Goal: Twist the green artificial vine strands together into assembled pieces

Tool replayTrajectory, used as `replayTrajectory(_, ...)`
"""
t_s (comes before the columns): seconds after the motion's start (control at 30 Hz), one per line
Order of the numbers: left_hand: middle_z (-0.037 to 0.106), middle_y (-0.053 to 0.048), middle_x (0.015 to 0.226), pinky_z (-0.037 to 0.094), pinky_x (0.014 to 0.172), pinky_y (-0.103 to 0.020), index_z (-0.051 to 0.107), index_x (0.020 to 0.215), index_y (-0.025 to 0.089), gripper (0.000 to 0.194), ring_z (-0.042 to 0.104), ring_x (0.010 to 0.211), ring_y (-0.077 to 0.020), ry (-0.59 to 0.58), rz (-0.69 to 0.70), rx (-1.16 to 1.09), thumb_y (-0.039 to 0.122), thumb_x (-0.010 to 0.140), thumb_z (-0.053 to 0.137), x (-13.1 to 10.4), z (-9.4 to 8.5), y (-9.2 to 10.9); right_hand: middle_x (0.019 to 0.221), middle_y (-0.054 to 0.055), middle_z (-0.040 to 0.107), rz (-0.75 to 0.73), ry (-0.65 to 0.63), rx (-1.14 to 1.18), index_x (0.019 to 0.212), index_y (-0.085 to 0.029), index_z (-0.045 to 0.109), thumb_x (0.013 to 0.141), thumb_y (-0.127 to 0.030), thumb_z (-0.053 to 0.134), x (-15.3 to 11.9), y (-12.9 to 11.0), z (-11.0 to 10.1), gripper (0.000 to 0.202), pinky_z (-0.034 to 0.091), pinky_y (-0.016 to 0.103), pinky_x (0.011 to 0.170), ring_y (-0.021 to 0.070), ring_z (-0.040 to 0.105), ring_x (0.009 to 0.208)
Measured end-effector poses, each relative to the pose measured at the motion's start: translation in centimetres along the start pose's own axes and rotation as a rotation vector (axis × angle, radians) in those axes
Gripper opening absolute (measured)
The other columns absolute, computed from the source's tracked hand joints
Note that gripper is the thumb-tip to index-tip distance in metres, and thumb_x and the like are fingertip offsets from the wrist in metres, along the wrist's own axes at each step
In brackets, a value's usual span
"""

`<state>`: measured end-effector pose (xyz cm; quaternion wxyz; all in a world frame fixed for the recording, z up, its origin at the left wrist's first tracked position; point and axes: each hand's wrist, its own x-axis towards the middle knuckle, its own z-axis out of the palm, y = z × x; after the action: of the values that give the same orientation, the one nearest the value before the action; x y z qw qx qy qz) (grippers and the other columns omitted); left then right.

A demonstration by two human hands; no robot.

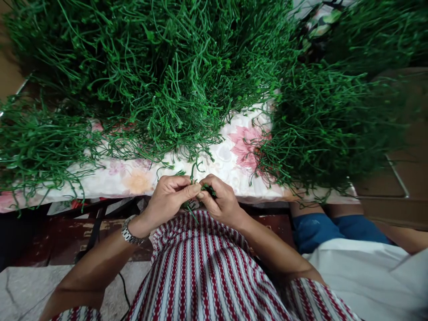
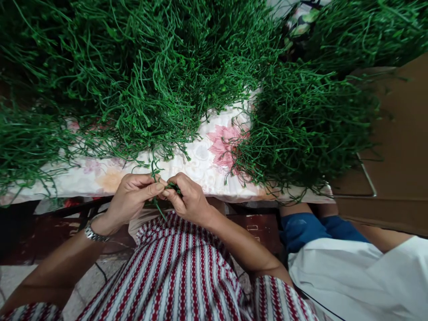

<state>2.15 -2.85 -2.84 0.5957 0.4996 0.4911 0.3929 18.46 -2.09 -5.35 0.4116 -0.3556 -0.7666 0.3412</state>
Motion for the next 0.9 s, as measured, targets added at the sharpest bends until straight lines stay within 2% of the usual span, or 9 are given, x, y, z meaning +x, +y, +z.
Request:
replayTrajectory(0.07,0.058,-0.002,0.060,0.038,0.054,-0.022,0.063,0.057,0.014,0.026,0.050,0.057,-0.0110,0.051,0.135,0.150,0.027,0.080,0.060,-0.3,0.1,0.0,0.073,0.001,0.051,0.030,-0.020,-0.015,0.087,-0.016,0.049,0.090,-0.023,0.047,0.0,-0.1,0.1,0.008,0.039,0.023,0.062,0.0117,0.049,0.066)
replayTrajectory(0.17,0.061,-0.002,0.062,0.041,0.058,-0.023,0.066,0.064,0.016,0.016,0.054,0.060,-0.0127,0.200,0.416,0.393,0.018,0.079,0.060,-0.8,0.6,-0.2,0.072,0.001,0.053,0.113,-0.039,0.037,0.086,-0.016,0.050,0.090,-0.024,0.046,0.2,-0.6,0.1,0.010,0.040,0.022,0.062,0.0109,0.049,0.064)
replayTrajectory(0.27,0.062,-0.002,0.066,0.043,0.062,-0.024,0.068,0.079,0.019,0.011,0.056,0.062,-0.0128,0.260,0.552,0.486,0.012,0.078,0.059,-1.1,1.1,-0.5,0.067,-0.002,0.053,0.185,-0.030,0.162,0.083,-0.016,0.050,0.090,-0.026,0.045,0.5,-1.1,0.1,0.013,0.039,0.020,0.058,0.0091,0.047,0.059)
replayTrajectory(0.4,0.061,-0.001,0.066,0.043,0.062,-0.023,0.067,0.074,0.019,0.009,0.055,0.064,-0.0126,0.293,0.488,0.395,0.015,0.078,0.060,-1.0,1.3,-0.9,0.065,-0.002,0.052,0.208,-0.031,0.200,0.082,-0.015,0.050,0.091,-0.028,0.046,0.7,-1.1,-0.2,0.016,0.038,0.018,0.057,0.0081,0.046,0.058)
replayTrajectory(0.5,0.059,0.001,0.069,0.039,0.055,-0.021,0.066,0.073,0.019,0.007,0.050,0.061,-0.0106,0.315,0.331,0.155,0.020,0.079,0.062,-0.6,1.3,-1.2,0.064,-0.002,0.050,0.154,-0.075,0.135,0.078,-0.015,0.050,0.092,-0.029,0.044,0.9,-0.9,-0.6,0.021,0.037,0.019,0.058,0.0080,0.044,0.058)
replayTrajectory(0.6,0.056,0.001,0.069,0.033,0.047,-0.019,0.065,0.072,0.018,0.008,0.046,0.057,-0.0087,0.254,0.225,-0.129,0.023,0.078,0.064,-0.1,1.5,-1.3,0.067,-0.001,0.051,0.070,-0.132,0.124,0.076,-0.015,0.050,0.094,-0.031,0.040,1.2,-0.8,-1.2,0.026,0.037,0.019,0.059,0.0079,0.046,0.060)
replayTrajectory(0.67,0.055,0.001,0.070,0.032,0.046,-0.018,0.066,0.071,0.018,0.007,0.045,0.057,-0.0080,0.217,0.206,-0.263,0.023,0.077,0.065,0.1,1.6,-1.0,0.068,0.000,0.051,0.066,-0.159,0.136,0.077,-0.015,0.051,0.095,-0.033,0.038,1.5,-0.8,-1.4,0.028,0.036,0.019,0.059,0.0082,0.047,0.061)
replayTrajectory(0.77,0.055,0.000,0.074,0.032,0.047,-0.018,0.068,0.072,0.018,0.006,0.045,0.059,-0.0075,0.230,0.198,-0.374,0.022,0.076,0.066,0.2,1.8,-0.4,0.066,-0.001,0.049,0.093,-0.191,0.186,0.077,-0.015,0.050,0.095,-0.037,0.038,1.7,-0.7,-1.5,0.031,0.035,0.019,0.057,0.0081,0.046,0.060)
replayTrajectory(0.9,0.058,-0.002,0.075,0.039,0.059,-0.018,0.069,0.068,0.018,0.008,0.053,0.072,-0.0107,0.212,0.219,-0.483,0.024,0.071,0.070,0.2,1.9,0.1,0.062,-0.004,0.042,0.144,-0.205,0.340,0.074,-0.015,0.048,0.093,-0.039,0.041,1.7,-0.4,-1.1,0.032,0.032,0.018,0.055,0.0067,0.039,0.056)
